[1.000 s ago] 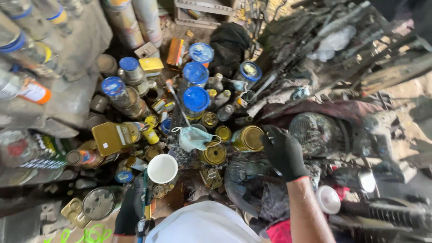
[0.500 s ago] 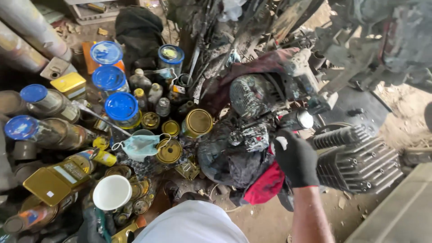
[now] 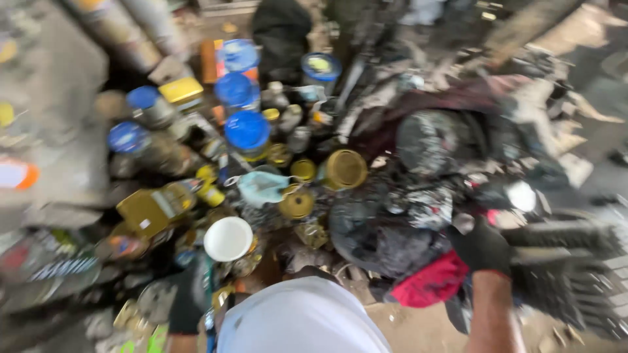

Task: The person cleans a paint sprayer using a light blue cloth. They then pour a clear liquid from a white cup into the sprayer's container and place the lid back on.

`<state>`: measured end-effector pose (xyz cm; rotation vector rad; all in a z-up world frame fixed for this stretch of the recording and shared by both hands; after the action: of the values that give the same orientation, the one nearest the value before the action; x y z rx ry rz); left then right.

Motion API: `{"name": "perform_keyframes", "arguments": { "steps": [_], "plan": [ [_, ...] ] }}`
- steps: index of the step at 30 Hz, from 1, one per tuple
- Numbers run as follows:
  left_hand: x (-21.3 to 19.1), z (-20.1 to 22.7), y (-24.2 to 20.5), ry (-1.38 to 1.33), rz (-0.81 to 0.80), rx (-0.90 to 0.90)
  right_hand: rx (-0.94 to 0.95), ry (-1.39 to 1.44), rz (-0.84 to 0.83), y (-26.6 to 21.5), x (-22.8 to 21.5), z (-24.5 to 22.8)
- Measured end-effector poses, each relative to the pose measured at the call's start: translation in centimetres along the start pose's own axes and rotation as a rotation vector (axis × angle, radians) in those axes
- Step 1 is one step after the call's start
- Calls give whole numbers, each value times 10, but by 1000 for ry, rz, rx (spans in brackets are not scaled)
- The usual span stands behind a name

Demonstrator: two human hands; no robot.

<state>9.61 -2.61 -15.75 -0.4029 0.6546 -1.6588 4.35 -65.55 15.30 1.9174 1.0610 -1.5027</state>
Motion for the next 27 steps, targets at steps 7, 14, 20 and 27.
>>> {"name": "perform_keyframes", "arguments": {
  "steps": [7,14,20,27],
  "plan": [
    [11,109,-63,-82,107,64,130,-163,10,9,18,43],
    [12,107,-69,601,175,878,-4,-111,-16,-43,-74,-99],
    [15,72,-81,-31,161,64,-872,272,-320,-112,-48,-322],
    [8,64,-123,-215,229,-42,-1627,375,-744,-205,81,-428]
  ]
}}
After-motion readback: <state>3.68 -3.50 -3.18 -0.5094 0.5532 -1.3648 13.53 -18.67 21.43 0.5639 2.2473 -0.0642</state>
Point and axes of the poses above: each hand's wrist, its own y-axis towards the middle knuckle, its own x-axis out of the palm, z = x × y, the point moved 7 cm from there along y, towards the middle knuckle, and after that the axes turned 13 degrees about y, right-handed, at the moved point
